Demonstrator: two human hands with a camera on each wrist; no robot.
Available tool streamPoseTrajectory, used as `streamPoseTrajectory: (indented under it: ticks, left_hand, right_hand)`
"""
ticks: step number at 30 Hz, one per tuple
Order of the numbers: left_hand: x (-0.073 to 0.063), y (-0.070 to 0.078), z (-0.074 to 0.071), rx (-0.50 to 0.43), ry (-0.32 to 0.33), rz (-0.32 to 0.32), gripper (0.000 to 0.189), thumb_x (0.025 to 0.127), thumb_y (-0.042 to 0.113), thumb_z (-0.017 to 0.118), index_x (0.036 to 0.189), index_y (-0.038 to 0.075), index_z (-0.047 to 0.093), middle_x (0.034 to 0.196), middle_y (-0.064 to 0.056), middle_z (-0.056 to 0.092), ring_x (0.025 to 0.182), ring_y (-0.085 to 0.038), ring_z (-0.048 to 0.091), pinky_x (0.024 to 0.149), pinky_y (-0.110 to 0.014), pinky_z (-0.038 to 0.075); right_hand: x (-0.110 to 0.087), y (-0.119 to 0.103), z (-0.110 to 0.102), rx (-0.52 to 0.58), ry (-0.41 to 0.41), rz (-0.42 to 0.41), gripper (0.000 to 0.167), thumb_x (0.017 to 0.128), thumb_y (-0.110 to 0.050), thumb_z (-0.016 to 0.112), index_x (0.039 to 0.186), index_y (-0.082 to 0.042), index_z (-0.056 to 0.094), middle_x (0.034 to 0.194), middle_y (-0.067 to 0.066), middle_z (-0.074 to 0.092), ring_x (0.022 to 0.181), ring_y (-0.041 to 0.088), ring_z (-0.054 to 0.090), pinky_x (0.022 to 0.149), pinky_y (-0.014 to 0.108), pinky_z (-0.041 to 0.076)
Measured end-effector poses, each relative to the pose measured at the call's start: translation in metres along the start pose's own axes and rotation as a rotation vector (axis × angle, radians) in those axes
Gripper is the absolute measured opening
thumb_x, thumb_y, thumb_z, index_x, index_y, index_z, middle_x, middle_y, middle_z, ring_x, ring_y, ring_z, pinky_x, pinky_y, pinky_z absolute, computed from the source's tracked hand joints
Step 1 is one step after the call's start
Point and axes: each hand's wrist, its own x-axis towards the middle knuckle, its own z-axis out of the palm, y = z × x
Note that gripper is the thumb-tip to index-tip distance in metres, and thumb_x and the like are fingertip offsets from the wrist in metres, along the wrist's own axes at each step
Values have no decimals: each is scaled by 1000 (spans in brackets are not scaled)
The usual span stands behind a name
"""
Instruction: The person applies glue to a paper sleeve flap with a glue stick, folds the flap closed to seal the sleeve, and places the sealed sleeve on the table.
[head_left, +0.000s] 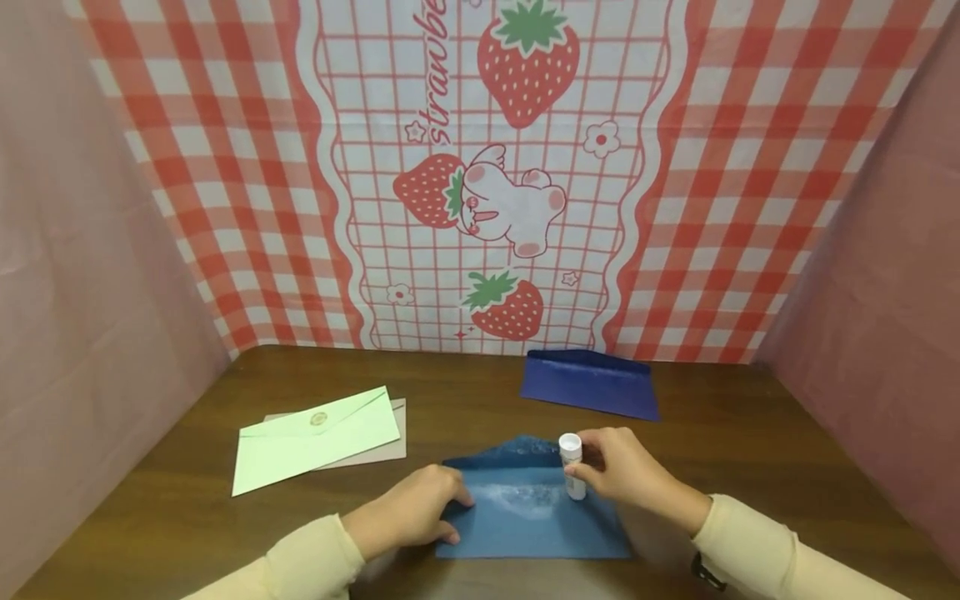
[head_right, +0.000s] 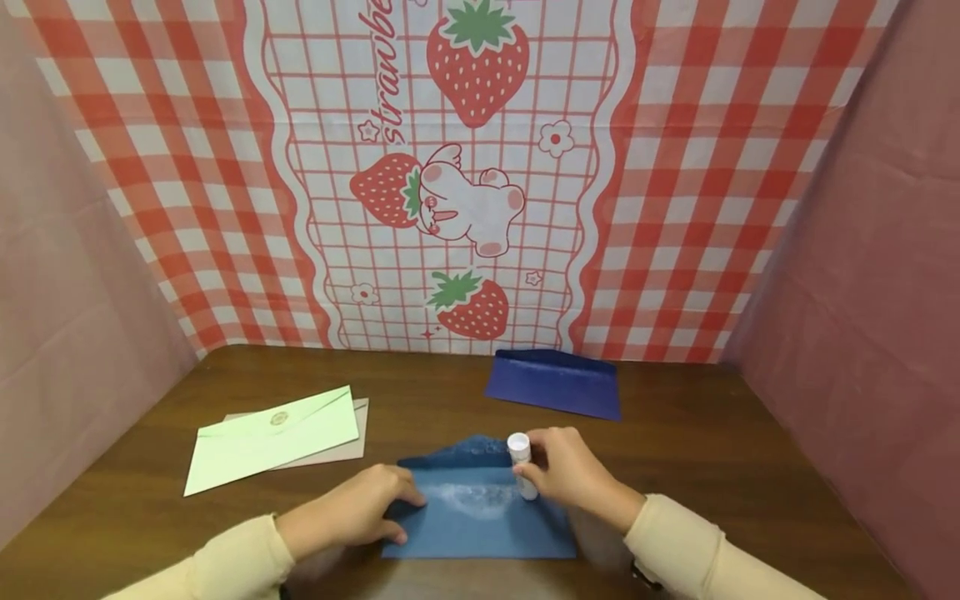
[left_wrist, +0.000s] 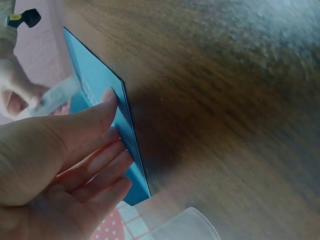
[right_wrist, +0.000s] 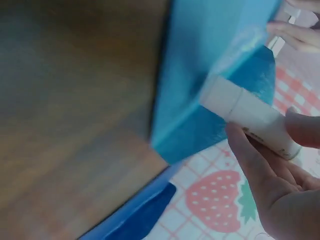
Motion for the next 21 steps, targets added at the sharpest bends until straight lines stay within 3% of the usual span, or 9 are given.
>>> streamPoseTrajectory:
  ticks: [5,12,21]
  left_hand:
    - [-1,0,1,4,3,-6,36,68,21,86,99,8,75,94,-2,73,92,-12,68,83,-21,55]
    - [-2,5,1,42,-11,-38,37,67,24,86,100,11,75,95,1,74,92,-9,68,81,-20,54]
    - [-1,8,2,39,-13,-53,37,67,23,85,101,11,75,95,2,74,92,-7,67,81,-18,54]
  right_hand:
    - [18,-16,5,74,-13,-26,17,87,-19,70,96,-5,70,90,7,75,81,13,72,66,17,55]
    - [40,-36,37,218,-75,-158,20,87,-19,69,98,-1,69,91,10,74,82,8,71,64,16,54]
    - [41,-34,49,258,-130,-90,20,86,-16,70,101,-2,69,95,10,75,87,16,72,65,14,53]
